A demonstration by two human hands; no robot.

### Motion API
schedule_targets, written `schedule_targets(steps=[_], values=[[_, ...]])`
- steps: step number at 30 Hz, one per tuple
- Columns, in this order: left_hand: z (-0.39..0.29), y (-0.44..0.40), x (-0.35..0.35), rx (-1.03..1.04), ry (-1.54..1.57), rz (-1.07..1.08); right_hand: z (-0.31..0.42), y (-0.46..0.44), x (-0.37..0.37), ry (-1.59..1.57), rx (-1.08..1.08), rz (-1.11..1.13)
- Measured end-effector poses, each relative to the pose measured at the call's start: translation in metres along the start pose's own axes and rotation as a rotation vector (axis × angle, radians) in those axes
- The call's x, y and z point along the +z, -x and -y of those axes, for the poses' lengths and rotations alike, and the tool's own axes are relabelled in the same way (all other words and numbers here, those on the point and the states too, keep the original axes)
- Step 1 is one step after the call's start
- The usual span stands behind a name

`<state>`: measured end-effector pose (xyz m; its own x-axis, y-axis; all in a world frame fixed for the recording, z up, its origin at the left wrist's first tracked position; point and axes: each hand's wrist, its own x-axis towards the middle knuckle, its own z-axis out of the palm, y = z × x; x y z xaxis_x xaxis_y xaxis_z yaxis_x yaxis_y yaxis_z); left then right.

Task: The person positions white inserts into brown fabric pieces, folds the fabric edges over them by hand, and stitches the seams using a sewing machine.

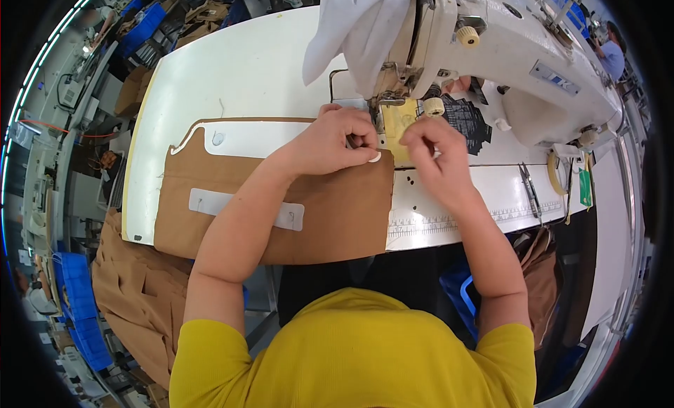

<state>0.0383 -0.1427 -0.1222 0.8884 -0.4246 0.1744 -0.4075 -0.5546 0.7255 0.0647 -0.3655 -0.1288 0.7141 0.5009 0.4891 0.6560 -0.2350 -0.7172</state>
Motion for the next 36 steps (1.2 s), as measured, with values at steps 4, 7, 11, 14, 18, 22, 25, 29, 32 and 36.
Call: schedule_targets(steps=[4, 7, 11, 14, 18, 22, 25, 29, 32, 36], values=[[-0.010, 0.002, -0.011, -0.188, 0.390, 0.042, 0.019, 0.028, -0.023, -0.408, 0.622, 0.057], [-0.012, 0.003, -0.012, -0.176, 0.457, 0.039, 0.024, 0.045, -0.030, -0.600, 0.801, 0.220], [-0.007, 0.005, -0.015, -0.131, 0.483, 0.063, 0.037, 0.043, -0.034, -0.914, 1.074, 0.249], [-0.008, 0.005, -0.014, -0.107, 0.548, 0.076, 0.034, 0.031, -0.031, -0.951, 1.173, 0.276], [-0.011, 0.004, -0.015, -0.073, 0.438, 0.089, 0.021, 0.017, -0.013, -0.838, 1.076, 0.404], [-0.013, 0.007, -0.013, 0.037, -0.017, 0.030, 0.017, 0.002, 0.007, -0.629, 0.857, 0.395], [-0.014, 0.007, -0.012, -0.036, -0.117, 0.018, 0.008, 0.002, 0.018, -0.547, 0.731, 0.319], [-0.023, 0.009, -0.007, -0.027, -0.190, -0.073, -0.008, 0.007, 0.027, -0.535, 0.490, 0.132], [-0.027, 0.012, 0.001, -0.015, -0.292, -0.151, -0.007, 0.008, 0.031, -0.527, 0.449, 0.066], [-0.024, 0.018, 0.012, 0.032, -0.368, -0.329, -0.010, 0.006, 0.032, -0.488, 0.372, 0.051]])
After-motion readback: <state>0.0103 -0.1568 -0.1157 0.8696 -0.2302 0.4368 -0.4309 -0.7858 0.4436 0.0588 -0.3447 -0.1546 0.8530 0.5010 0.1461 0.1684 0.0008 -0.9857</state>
